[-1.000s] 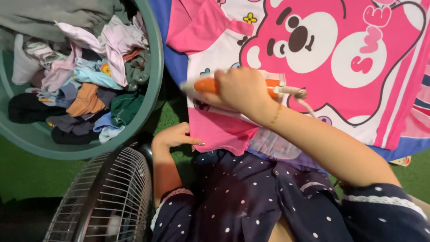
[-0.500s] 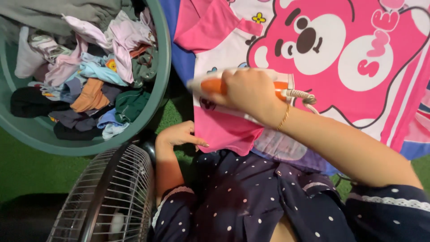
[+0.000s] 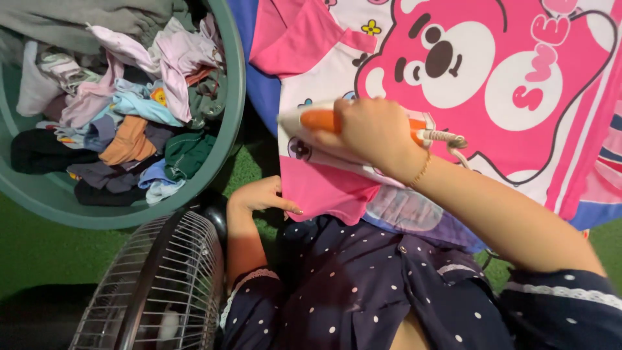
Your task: Iron a child's shirt on a flat surface.
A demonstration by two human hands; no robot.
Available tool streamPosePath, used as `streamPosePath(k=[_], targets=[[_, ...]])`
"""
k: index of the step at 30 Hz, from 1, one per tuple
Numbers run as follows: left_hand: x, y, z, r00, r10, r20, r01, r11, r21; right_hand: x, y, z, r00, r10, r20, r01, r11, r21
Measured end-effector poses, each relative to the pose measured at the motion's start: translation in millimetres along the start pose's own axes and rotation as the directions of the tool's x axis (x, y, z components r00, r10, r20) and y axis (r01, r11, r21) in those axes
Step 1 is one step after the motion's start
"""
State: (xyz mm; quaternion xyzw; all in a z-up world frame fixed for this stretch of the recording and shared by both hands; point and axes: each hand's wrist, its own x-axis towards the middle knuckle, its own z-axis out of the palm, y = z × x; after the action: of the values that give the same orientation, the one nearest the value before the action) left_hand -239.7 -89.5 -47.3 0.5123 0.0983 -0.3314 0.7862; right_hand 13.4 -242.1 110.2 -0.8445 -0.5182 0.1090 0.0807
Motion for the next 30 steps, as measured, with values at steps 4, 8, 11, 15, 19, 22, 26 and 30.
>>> streamPosePath(k=[4, 8, 11, 15, 19, 22, 26, 30], targets=[[6, -12, -5, 0.998, -0.010, -0.057, 0.009, 1.000, -0.014, 25, 24, 7, 0.991, 0.111, -0.078, -0.114, 0.993, -0.039], [19, -23, -12, 0.982, 0.052, -0.180, -0.003, 0.965, 0.262, -5, 39, -5, 0.999, 0.051, -0.011, -0.051, 0.997, -0.062], [25, -5, 0, 0.942, 0.266, -0.207, -0.202, 0.937, 0.284, -49, 51, -15, 0.997, -0.016, 0.080, 0.020, 0.999, -0.048], [34, -11, 0, 0.902, 0.257, -0.346, -0.239, 0.966, 0.094, -101, 81, -24, 0.985, -0.050, 0.167, 0.071, 0.990, -0.124], [17, -3, -1, 0.933, 0.191, -0.306, -0.177, 0.982, 0.071, -120, 115, -30, 0.981, 0.129, 0.143, -0.102, 0.979, -0.179], [9, 1, -3, 0.960, 0.139, -0.242, -0.110, 0.985, 0.132, -135, 140, -26, 0.936, 0.351, 0.032, -0.335, 0.915, -0.224], [-7, 71, 46, 0.767, -0.054, -0.639, 0.472, 0.723, 0.505, -140, 142, -34, 0.944, 0.323, 0.068, -0.310, 0.938, -0.156], [0, 148, 111, 0.446, 0.440, -0.779, 0.510, 0.590, 0.626, -139, 130, -40, 0.978, 0.169, 0.125, -0.151, 0.979, -0.140]])
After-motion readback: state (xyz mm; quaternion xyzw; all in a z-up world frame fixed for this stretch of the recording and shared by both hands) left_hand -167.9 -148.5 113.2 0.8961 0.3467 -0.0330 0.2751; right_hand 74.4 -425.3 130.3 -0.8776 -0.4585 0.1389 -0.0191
